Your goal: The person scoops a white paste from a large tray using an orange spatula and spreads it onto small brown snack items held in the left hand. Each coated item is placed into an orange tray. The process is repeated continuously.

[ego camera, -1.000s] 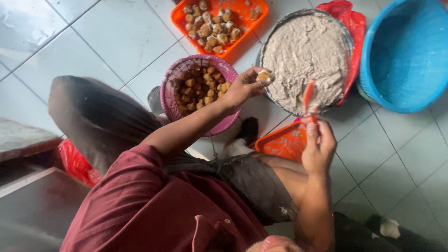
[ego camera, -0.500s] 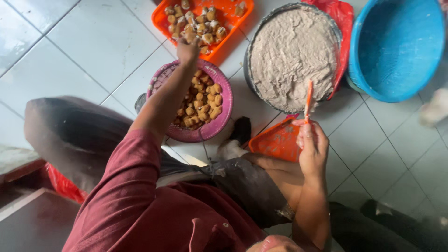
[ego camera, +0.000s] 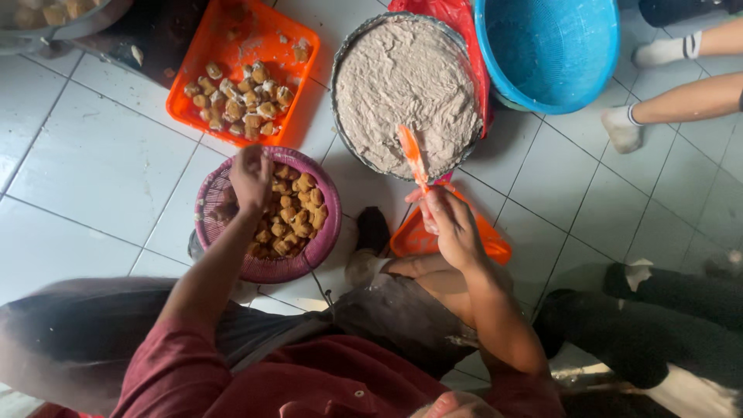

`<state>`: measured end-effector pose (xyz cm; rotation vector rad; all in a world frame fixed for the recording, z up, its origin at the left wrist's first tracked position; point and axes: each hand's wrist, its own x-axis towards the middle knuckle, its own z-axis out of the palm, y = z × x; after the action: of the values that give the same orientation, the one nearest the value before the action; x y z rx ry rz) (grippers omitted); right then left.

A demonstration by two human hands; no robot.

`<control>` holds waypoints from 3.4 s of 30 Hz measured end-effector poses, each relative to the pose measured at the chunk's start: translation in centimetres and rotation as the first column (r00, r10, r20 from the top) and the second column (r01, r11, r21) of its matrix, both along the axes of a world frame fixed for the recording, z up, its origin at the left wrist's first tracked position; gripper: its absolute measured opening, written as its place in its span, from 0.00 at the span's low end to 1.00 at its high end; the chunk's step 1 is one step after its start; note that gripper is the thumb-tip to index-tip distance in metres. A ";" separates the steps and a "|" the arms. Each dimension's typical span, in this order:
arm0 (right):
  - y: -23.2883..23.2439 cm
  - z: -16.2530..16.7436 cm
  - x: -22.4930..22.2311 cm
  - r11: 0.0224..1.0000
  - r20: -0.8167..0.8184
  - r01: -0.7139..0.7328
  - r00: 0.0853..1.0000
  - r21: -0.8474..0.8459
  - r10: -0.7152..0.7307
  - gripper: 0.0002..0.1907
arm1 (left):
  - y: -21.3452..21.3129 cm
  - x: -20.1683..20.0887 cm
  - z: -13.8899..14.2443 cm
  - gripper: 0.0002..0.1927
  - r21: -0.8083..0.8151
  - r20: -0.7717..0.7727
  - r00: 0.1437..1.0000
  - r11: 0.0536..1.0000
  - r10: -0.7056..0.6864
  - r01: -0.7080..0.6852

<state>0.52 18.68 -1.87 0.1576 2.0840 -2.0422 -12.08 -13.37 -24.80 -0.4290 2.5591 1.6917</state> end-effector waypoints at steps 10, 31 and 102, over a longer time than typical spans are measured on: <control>0.5 0.4 0.2 0.999 0.002 -0.003 1.000 -0.048 0.003 0.19 | 1.5 11.6 -4.7 0.51 -0.515 0.519 0.696 0.468 -0.497 0.718; 3.0 0.1 2.8 0.985 -0.055 0.102 0.992 -0.141 -0.110 0.21 | 1.1 13.5 -5.8 0.16 -0.618 0.373 0.785 0.499 -0.495 0.608; 6.6 -33.1 24.5 -0.196 0.466 0.950 -0.291 0.242 -0.835 0.21 | 0.6 14.0 -8.3 0.16 -0.570 0.413 0.711 0.447 -0.569 0.690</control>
<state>24.98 25.31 -34.98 2.8431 1.0294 -2.1690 1.89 -12.81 -33.14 0.3766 2.6101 0.3725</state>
